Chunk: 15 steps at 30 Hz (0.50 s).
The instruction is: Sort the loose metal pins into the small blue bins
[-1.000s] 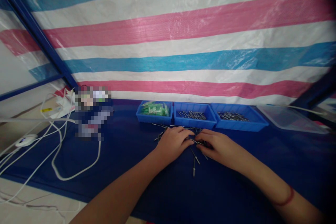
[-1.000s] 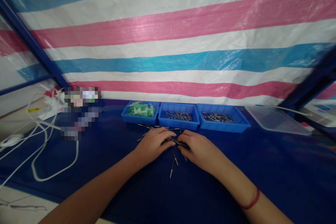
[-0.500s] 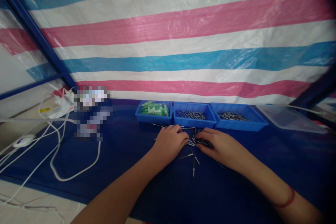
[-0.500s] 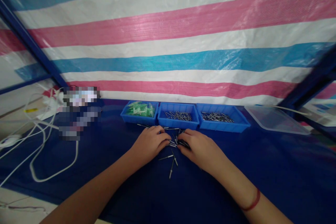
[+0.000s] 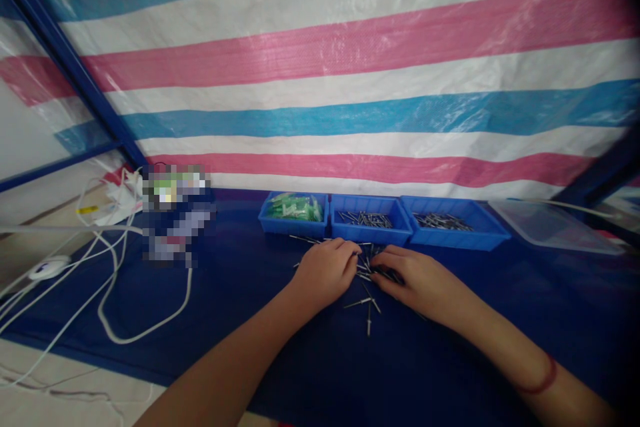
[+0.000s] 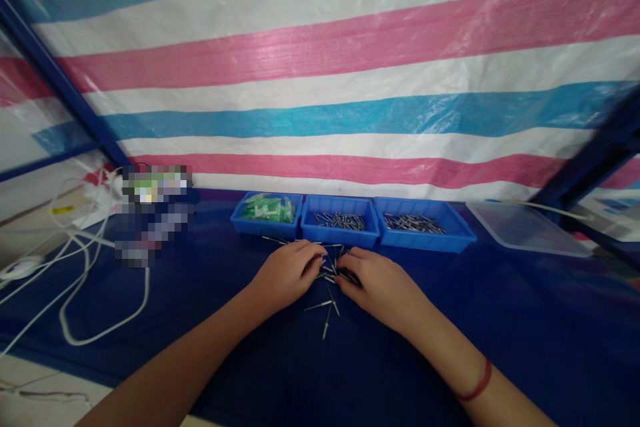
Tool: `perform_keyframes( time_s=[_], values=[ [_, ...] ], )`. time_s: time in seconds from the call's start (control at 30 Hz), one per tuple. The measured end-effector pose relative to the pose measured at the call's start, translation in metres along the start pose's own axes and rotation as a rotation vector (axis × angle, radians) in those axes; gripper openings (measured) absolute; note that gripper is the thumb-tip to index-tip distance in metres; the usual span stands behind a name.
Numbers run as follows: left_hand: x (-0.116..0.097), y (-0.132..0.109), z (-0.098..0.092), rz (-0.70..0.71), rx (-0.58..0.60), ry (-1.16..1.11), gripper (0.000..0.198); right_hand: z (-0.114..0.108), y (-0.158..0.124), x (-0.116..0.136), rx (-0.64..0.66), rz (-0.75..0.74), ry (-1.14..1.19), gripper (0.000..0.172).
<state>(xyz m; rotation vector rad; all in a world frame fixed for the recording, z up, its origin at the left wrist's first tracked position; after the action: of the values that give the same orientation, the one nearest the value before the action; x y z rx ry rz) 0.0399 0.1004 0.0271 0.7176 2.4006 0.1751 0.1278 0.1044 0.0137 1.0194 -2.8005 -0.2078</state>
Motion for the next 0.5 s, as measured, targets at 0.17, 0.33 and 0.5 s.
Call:
perform_keyframes(
  time_s=[0.17,0.33,0.5],
  values=[
    [-0.0003,-0.0004,0.0008,-0.002,0.008,-0.018,0.023,0.0017,-0.0001,0.0021,0.031,0.012,-0.008,0.018],
    [-0.001,-0.0004,0.0012,-0.007,0.021,-0.027,0.023,0.0006,-0.0005,0.003,0.02,0.012,0.003,0.016],
    [0.0008,-0.0004,0.0003,-0.024,-0.004,-0.093,0.021,0.0001,-0.0004,0.003,0.008,0.018,0.01,0.017]
  ],
)
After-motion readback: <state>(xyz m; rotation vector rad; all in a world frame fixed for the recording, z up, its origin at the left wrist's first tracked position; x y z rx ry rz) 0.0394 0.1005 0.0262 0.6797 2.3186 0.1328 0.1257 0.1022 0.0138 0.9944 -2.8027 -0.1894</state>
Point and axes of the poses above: each hand's wrist, its own y-axis towards the middle knuckle, its own z-axis out of the palm, x = y × z, the point moved 10 cm from there along y, towards the middle knuckle, and after that the axes turned 15 degrees about -y, right-handed, at the moved point
